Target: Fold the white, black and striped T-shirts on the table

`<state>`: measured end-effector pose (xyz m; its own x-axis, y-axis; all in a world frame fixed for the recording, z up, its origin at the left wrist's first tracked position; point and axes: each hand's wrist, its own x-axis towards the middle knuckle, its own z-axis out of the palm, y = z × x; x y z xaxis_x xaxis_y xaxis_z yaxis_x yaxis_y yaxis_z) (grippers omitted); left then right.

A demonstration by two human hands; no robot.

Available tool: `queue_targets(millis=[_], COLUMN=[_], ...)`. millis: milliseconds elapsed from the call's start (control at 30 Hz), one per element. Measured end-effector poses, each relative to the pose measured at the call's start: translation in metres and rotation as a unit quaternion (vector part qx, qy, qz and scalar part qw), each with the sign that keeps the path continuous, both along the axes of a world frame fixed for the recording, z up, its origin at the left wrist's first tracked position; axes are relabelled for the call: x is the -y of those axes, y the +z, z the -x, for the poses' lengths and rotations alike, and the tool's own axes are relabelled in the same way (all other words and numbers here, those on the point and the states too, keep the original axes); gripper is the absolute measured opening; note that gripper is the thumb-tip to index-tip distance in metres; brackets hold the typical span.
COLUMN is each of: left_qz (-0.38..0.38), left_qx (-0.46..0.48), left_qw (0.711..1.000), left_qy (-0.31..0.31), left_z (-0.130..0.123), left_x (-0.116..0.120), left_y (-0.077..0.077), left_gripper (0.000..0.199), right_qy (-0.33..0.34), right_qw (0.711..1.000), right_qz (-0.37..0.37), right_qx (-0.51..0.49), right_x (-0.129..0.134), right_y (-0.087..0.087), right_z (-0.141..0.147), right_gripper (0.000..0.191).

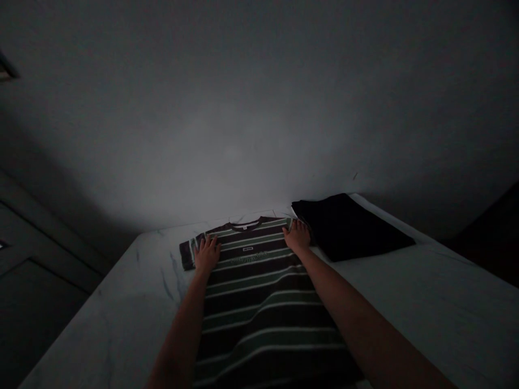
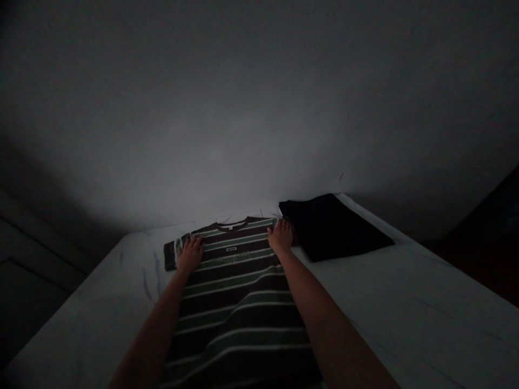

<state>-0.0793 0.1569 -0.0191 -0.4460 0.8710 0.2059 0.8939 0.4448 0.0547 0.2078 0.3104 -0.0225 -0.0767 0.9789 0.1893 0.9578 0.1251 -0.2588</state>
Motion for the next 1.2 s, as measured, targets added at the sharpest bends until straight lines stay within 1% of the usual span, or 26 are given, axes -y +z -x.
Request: queue_targets(millis=[67,133,167,233,300,367,400,467,533,633,667,733,767,833,867,900,933,967,1033,1100,1133,1200], left_qz=[0.009,0.013,0.016,0.028,0.044,0.047,0.038,0.004,-0.035,-0.073,-0.078,-0.073,-0.061,-0.022,0.000,0.021,0.038,0.051,0.057,0.037,0.023,-0.003], left_qx=[-0.001,-0.006,-0.008,-0.013,-0.017,-0.027,-0.038,-0.069,-0.100,-0.113,-0.107,-0.082,-0.065,-0.025,-0.006,0.010,0.023,0.031,0.034,0.027,0.024,0.020], left_qw=[0.999,0.997,0.996,0.995,0.996,0.997,0.997,0.996,0.994,0.989,0.986,0.981,0.978,0.963,0.950,0.936,0.925,0.920,0.928,0.946,0.954,0.964], left_qy=[0.036,0.074,0.089,0.094,0.077,0.062,0.058,0.048,0.021,-0.064,-0.097,-0.157,-0.188,-0.268,-0.312,-0.351,-0.377,-0.388,-0.366,-0.321,-0.298,-0.265], left_z=[0.010,0.019,0.024,0.033,0.042,0.050,0.053,0.055,0.054,0.039,0.029,0.003,-0.014,-0.049,-0.066,-0.081,-0.093,-0.100,-0.103,-0.093,-0.085,-0.068], left_x=[0.010,0.018,0.022,0.030,0.037,0.043,0.045,0.048,0.050,0.053,0.056,0.070,0.081,0.112,0.131,0.151,0.171,0.192,0.231,0.264,0.277,0.299], left_y=[0.004,0.007,0.007,0.008,0.008,0.010,0.011,0.014,0.019,0.023,0.023,0.022,0.021,0.018,0.017,0.016,0.016,0.016,0.014,0.011,0.009,0.006], left_gripper=[0.051,0.052,0.052,0.053,0.052,0.052,0.053,0.052,0.049,0.046,0.046,0.044,0.043,0.043,0.044,0.046,0.049,0.051,0.057,0.060,0.059,0.051], right_qy=[-0.002,0.013,0.034,0.104,0.190,0.265,0.294,0.328,0.345,0.387,0.417,0.499,0.544,0.615,0.636,0.646,0.646,0.636,0.600,0.561,0.547,0.521], right_qw=[1.000,1.000,0.999,0.994,0.981,0.963,0.955,0.944,0.938,0.921,0.908,0.865,0.837,0.785,0.767,0.759,0.760,0.769,0.799,0.823,0.830,0.842], right_qz=[0.001,0.003,0.006,0.014,0.025,0.038,0.042,0.043,0.036,0.028,0.030,0.043,0.053,0.074,0.079,0.078,0.068,0.051,0.001,-0.045,-0.059,-0.071], right_qx=[0.004,0.012,0.014,0.016,0.017,0.014,0.012,0.011,0.015,0.021,0.022,0.022,0.020,0.015,0.011,0.006,-0.003,-0.014,-0.044,-0.075,-0.089,-0.119], right_x=[0.006,0.022,0.034,0.060,0.087,0.110,0.121,0.138,0.152,0.170,0.176,0.187,0.192,0.202,0.206,0.209,0.212,0.213,0.216,0.217,0.218,0.220], right_y=[0.002,0.005,0.006,0.009,0.012,0.014,0.014,0.012,0.008,0.003,0.003,0.007,0.010,0.016,0.018,0.019,0.018,0.016,0.010,0.004,0.002,0.001], right_z=[-0.001,0.011,0.021,0.041,0.058,0.065,0.064,0.052,0.029,-0.019,-0.037,-0.071,-0.087,-0.115,-0.126,-0.137,-0.146,-0.154,-0.169,-0.180,-0.185,-0.191], right_gripper=[0.066,0.069,0.070,0.072,0.074,0.076,0.076,0.076,0.076,0.079,0.081,0.081,0.080,0.079,0.078,0.076,0.071,0.062,0.045,0.039,0.039,0.037])
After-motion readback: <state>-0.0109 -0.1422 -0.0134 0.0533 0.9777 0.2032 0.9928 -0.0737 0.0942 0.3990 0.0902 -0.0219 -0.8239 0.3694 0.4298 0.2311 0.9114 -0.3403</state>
